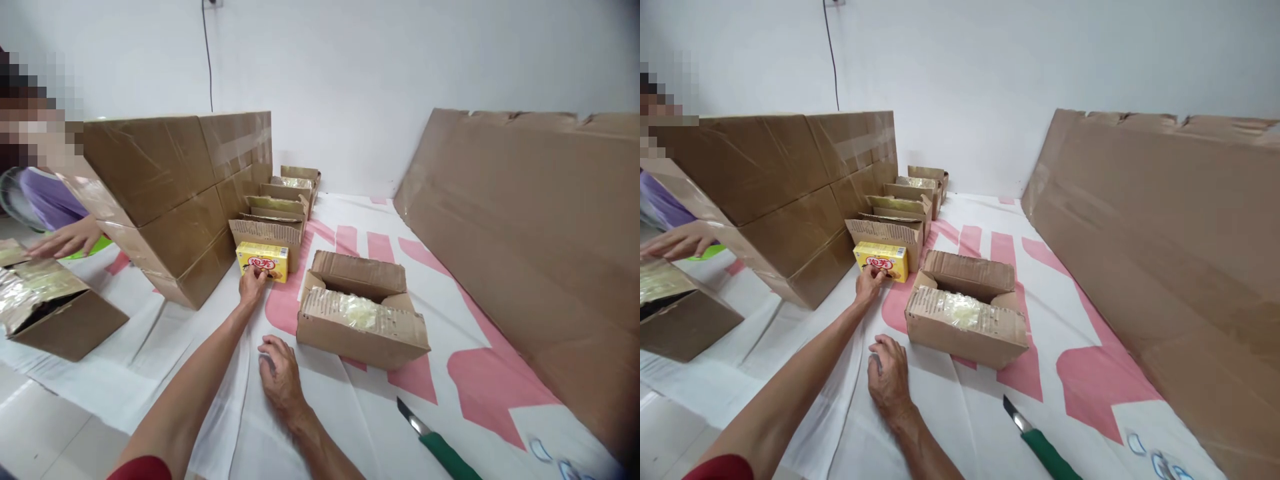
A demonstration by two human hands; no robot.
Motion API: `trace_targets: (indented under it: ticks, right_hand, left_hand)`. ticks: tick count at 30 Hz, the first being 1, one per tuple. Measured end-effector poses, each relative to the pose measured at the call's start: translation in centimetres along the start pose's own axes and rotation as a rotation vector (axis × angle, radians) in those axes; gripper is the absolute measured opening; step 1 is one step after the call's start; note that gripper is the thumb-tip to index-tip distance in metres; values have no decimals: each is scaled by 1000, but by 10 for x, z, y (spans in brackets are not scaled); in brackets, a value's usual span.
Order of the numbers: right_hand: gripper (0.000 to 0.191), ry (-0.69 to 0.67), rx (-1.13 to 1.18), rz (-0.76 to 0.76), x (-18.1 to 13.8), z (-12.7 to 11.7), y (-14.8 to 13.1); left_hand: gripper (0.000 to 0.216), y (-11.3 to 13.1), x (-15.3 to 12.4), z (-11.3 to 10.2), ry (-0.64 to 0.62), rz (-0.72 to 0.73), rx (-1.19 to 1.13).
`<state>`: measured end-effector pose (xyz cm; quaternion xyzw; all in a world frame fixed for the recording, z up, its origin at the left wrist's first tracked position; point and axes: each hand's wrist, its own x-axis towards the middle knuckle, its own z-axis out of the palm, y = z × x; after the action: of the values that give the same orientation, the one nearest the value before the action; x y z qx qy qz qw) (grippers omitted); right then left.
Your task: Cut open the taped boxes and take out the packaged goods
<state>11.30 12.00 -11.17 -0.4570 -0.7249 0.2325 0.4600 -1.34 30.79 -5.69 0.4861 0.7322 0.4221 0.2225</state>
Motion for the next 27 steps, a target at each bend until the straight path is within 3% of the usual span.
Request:
trace_targets:
  ticks: [4,11,14,16,18,20,21,24,27]
  right_hand:
    - [31,-59,9,66,2,-2,-4]
    - [25,-82,-10,110,8,-15,-28]
    - [18,-99,11,56,-4,-55,-56]
    - [17,11,22,-20,-14,-100,-70]
    - [21,310,-17,-52,-19,-152,-71]
    - [29,622,-54,45,-16,-199,-56]
    - [39,710,-52,125,-12,-216,-45]
    - [52,668,27,299,-2,-237,-16]
    - [51,547,54,288,-9,-221,-13]
  left_hand:
    - [19,-6,-28,-9,-57,28,-130]
    - [59,-5,-103,-56,-211,93,-292]
    - [66,12,-119,-68,-301,127,-340]
    - [69,28,-125,-67,-340,142,-381]
    - [74,43,-129,-58,-359,147,-426]
    - [75,58,-134,-43,-370,145,-469]
    - [72,65,-138,-35,-376,146,-489]
    - [60,79,-155,-20,-370,153,-530]
    - [57,75,-181,-27,-298,145,-550]
